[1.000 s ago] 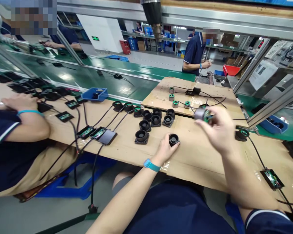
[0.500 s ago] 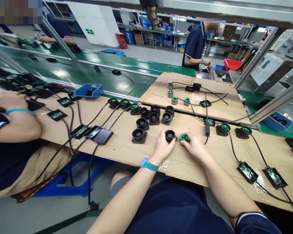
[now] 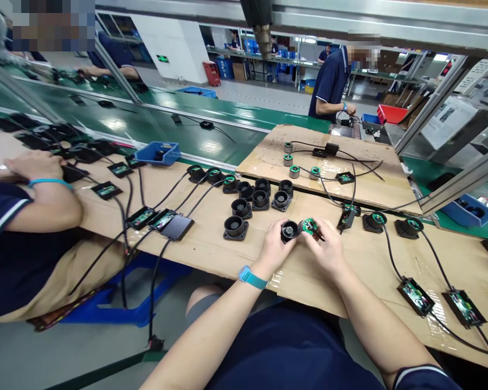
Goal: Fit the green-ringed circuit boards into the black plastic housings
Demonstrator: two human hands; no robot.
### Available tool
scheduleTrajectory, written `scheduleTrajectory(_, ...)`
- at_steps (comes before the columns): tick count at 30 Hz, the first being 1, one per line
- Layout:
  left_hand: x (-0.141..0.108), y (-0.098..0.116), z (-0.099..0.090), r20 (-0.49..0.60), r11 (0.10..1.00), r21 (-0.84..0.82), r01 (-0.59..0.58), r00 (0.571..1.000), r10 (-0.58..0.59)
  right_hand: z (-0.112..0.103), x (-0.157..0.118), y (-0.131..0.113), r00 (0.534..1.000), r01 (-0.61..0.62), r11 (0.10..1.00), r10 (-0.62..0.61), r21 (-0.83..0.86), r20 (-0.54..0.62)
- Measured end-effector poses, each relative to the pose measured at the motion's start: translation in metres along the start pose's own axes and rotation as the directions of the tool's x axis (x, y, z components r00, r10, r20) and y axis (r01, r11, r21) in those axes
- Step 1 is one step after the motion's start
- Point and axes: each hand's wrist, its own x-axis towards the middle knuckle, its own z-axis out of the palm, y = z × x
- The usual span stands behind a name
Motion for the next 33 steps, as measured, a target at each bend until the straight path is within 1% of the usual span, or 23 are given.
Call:
scheduleTrajectory(3,-0.001,0.001,-0.001,0.017,0.999,0.017,-0.045,0.999,0.044,0.008,-0.004,-0.007,0.999,0.046,0.999,-0.046,0.030,0.005)
scheduleTrajectory(7,-0.002,0.002,0.000,0.043,0.990,0.029,-0.138,0.990,0.137,0.021,-0.008,-0.007,0.998,0.050,0.998,-0.052,0.049,0.043)
scheduleTrajectory(9,-0.002,0.003,0.001,0.033,0.987,0.025,-0.160,0.987,0.159,0.026,-0.009,-0.006,0.997,0.054,0.998,-0.057,0.044,0.058)
scheduleTrajectory(11,-0.003,0.003,0.002,0.014,0.985,0.017,-0.172,0.985,0.172,0.029,-0.011,-0.004,0.997,0.055,0.998,-0.056,0.033,0.046)
scheduleTrajectory(14,-0.004,0.002,0.003,-0.003,0.983,0.012,-0.184,0.983,0.184,0.033,-0.012,0.000,0.999,0.021,1.000,-0.021,0.000,0.029)
scheduleTrajectory(17,-0.004,0.001,0.002,-0.007,0.985,0.015,-0.171,0.985,0.172,0.034,-0.014,0.004,0.997,0.013,1.000,-0.011,-0.017,0.074)
scheduleTrajectory(21,-0.003,0.000,0.002,0.003,0.992,0.023,-0.126,0.992,0.126,0.034,-0.015,0.007,0.987,0.048,0.998,-0.040,-0.048,0.156)
scheduleTrajectory(24,-0.006,-0.005,0.003,0.045,0.993,0.020,-0.113,0.993,0.112,0.032,-0.012,0.006,0.972,0.029,0.994,-0.004,-0.101,0.234)
scheduleTrajectory(28,-0.011,-0.014,0.004,0.087,0.998,0.040,-0.042,0.995,0.038,0.032,-0.006,0.004,0.947,-0.023,0.988,0.071,-0.154,0.314)
scheduleTrajectory(30,-0.011,-0.018,0.004,0.120,0.999,0.033,-0.027,0.992,0.022,0.032,-0.003,0.005,0.934,-0.023,0.982,0.089,-0.189,0.346)
scheduleTrajectory(33,-0.011,-0.018,0.001,0.188,0.999,-0.038,-0.032,0.981,0.039,0.031,0.000,0.004,0.916,0.007,0.967,0.096,-0.255,0.389)
